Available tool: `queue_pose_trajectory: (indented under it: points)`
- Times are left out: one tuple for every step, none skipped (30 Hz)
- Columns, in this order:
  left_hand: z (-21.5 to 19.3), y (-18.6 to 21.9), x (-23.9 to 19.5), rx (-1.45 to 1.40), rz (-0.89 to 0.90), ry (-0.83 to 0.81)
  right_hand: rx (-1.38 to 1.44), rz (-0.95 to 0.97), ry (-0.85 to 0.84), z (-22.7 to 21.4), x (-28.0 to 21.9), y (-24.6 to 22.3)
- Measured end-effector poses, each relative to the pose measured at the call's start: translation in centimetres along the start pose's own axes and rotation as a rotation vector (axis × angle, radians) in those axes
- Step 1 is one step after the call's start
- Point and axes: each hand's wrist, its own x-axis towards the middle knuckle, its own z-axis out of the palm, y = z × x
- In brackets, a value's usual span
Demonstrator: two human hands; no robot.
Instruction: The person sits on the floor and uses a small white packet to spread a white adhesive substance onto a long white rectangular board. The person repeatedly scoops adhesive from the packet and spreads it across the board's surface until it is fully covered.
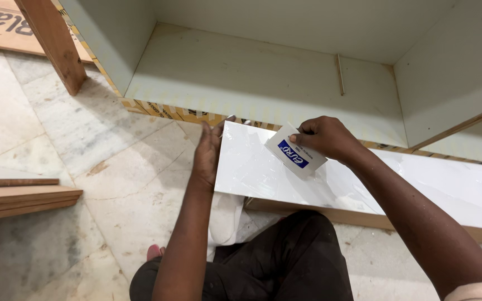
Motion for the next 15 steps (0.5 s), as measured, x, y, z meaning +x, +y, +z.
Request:
queue_pose_trajectory:
  points:
    - [0.6,-0.2,0.2,0.015,0.000,-0.012,0.034,0.011,-0.007,0.0,0.2,-0.1]
    - [1.0,-0.2,0.5,0.029,0.000,-0.024,0.069,0.022,-0.015,0.0,0.5,-0.1]
    - [1.1,-0.2,1.1,0.008,-0.020,-0.039,0.072,0.021,-0.010,0.1,0.9,-0.1]
    - [1.1,-0.2,2.1,-0.013,-0.040,-0.053,0.074,0.021,-0.005,0.2,1.3,0.0]
    - [0.9,-0.3,2.8,-0.034,-0.060,-0.068,0.078,0.020,0.001,0.4,1.6,0.1]
    - [0.5,-0.6,3.2,-0.005,-0.055,-0.046,0.048,0.018,0.010,0.4,2.0,0.4]
    - [0.0,-0.9,3.7,0.023,-0.048,-0.024,0.016,0.015,0.019,0.4,2.4,0.7]
    - [-0.6,-1.2,4.2,0.051,-0.041,-0.002,-0.015,0.012,0.028,0.3,2.7,0.9]
    - [-1.1,-1.6,4.8,0.068,-0.040,0.012,-0.017,0.017,0.042,0.2,3.2,1.2]
    - [-1.5,-1.9,5.5,0.086,-0.040,0.026,-0.019,0.022,0.056,-0.1,3.7,1.5]
    - [-1.9,-2.2,6.0,0.103,-0.039,0.040,-0.021,0.027,0.071,-0.4,4.0,1.8]
    - [-2.3,-2.4,6.1,0.091,-0.044,0.054,0.012,0.044,0.065,-0.8,4.2,2.1]
    - [-2.6,-2.5,6.0,0.079,-0.047,0.068,0.045,0.059,0.060,-1.4,4.3,2.3]
    - [-2.8,-2.6,5.9,0.067,-0.050,0.082,0.078,0.074,0.055,-1.9,4.5,2.3]
    - [-3.0,-2.8,5.6,0.015,-0.043,0.072,0.119,0.062,0.034,-2.0,4.8,2.3]
